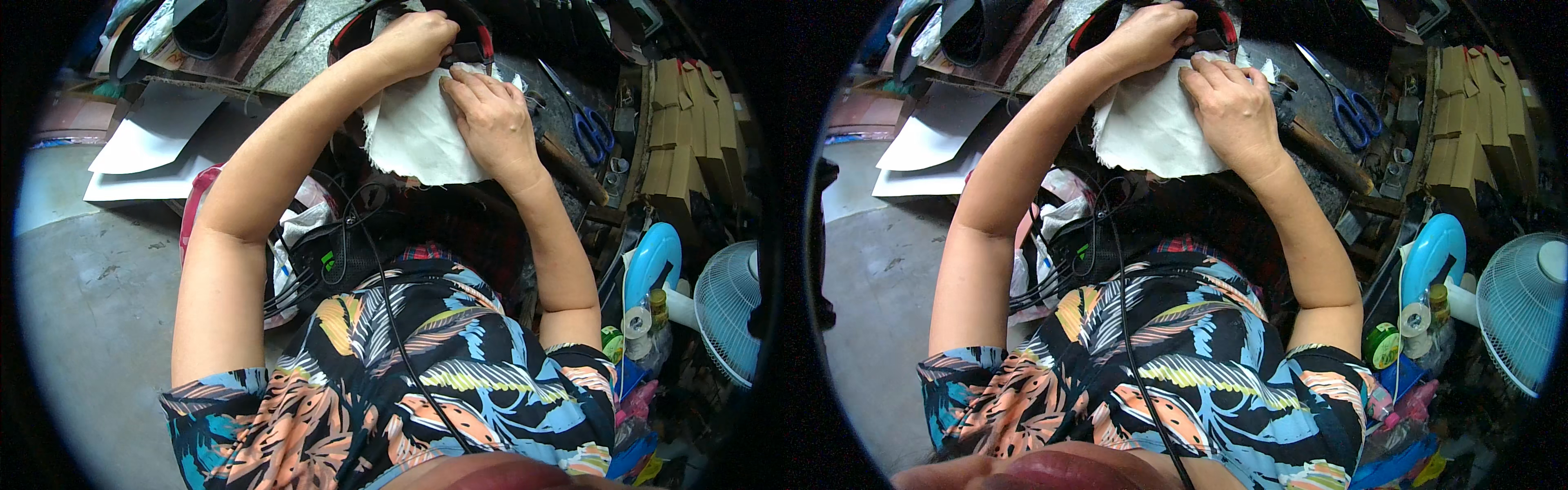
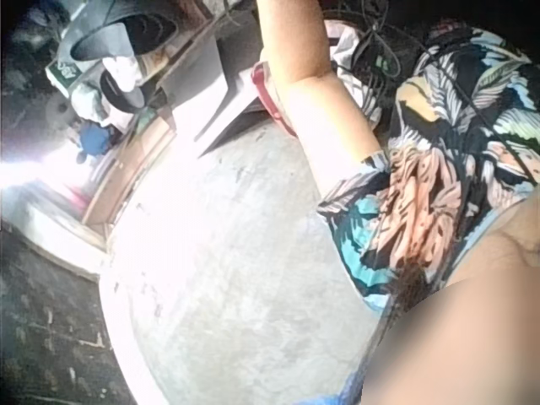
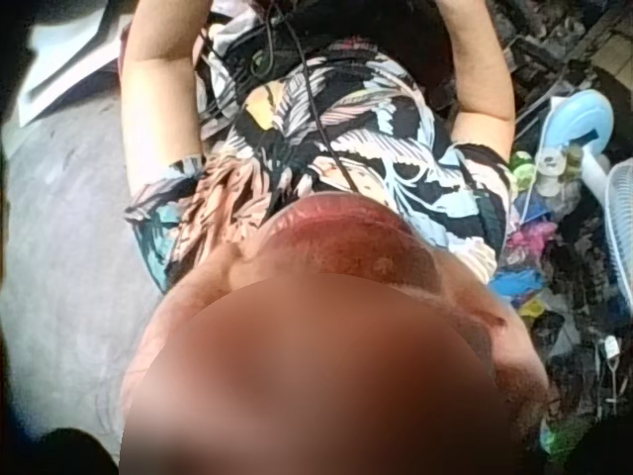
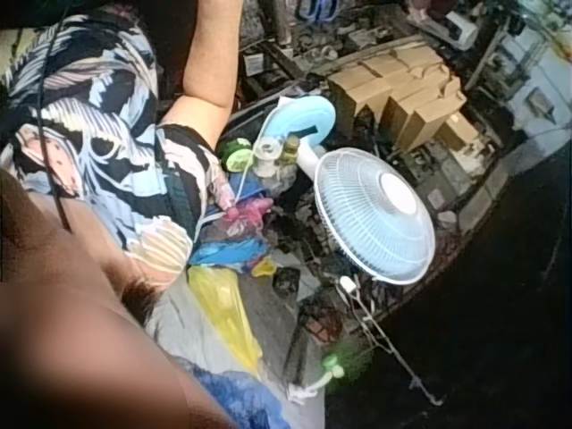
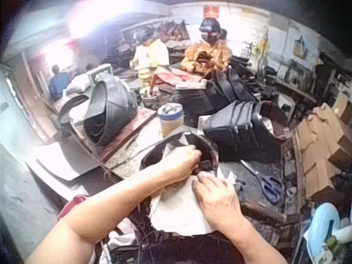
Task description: The person uses scissors to trim a black shoe sole, then inserts and presses a white fabric insert into the shoe interior. They repeat this process on a second shoe, trimming and inserting fabric, and finally place the shoes aside.
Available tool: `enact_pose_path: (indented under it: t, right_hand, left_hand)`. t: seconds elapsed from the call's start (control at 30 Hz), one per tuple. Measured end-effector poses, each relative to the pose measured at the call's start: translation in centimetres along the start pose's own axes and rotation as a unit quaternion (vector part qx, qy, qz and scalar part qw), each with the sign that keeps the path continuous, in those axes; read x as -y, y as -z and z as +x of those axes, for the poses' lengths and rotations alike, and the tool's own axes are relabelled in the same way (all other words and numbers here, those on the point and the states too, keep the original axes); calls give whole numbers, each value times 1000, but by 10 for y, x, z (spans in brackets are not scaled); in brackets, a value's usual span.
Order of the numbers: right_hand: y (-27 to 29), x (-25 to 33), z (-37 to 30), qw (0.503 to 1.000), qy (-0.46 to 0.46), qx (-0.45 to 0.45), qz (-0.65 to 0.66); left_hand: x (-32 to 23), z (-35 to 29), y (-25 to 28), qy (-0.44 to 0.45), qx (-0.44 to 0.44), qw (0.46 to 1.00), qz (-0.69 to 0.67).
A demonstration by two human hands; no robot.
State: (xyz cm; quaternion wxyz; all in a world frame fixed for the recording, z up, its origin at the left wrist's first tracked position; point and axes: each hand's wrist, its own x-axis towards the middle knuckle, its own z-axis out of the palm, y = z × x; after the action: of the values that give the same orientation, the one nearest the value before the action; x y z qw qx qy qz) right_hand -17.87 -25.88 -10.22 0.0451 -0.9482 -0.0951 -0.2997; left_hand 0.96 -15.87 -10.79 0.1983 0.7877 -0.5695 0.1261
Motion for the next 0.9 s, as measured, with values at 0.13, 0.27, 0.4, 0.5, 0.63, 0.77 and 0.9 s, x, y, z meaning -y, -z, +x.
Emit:
enact_pose_path:
  t: [0.13,0.27,0.4,0.5,0.63,0.77,0.9]
  right_hand:
    - [1,0,1,1000,3,7,-7]
    - [1,0,2,1000,4,5,-4]
    - [0,-1,2,1000,12,-4,-3]
    - [1,-2,2,1000,13,15,5]
    - [3,-3,2,999,9,42,4]
    - [4,-3,3,999,5,45,10]
    - [3,-3,3,999,5,35,15]
  left_hand:
    - [6,-3,2,-3,16,999,-49]
    - [9,-5,14,-9,58,994,-91]
    - [1,-7,14,-26,25,998,-42]
    - [-5,-9,6,-14,5,1000,4]
    - [-4,-9,4,2,-19,999,-44]
    - [4,-8,16,65,87,984,-145]
    - [2,-9,21,-5,27,992,-123]
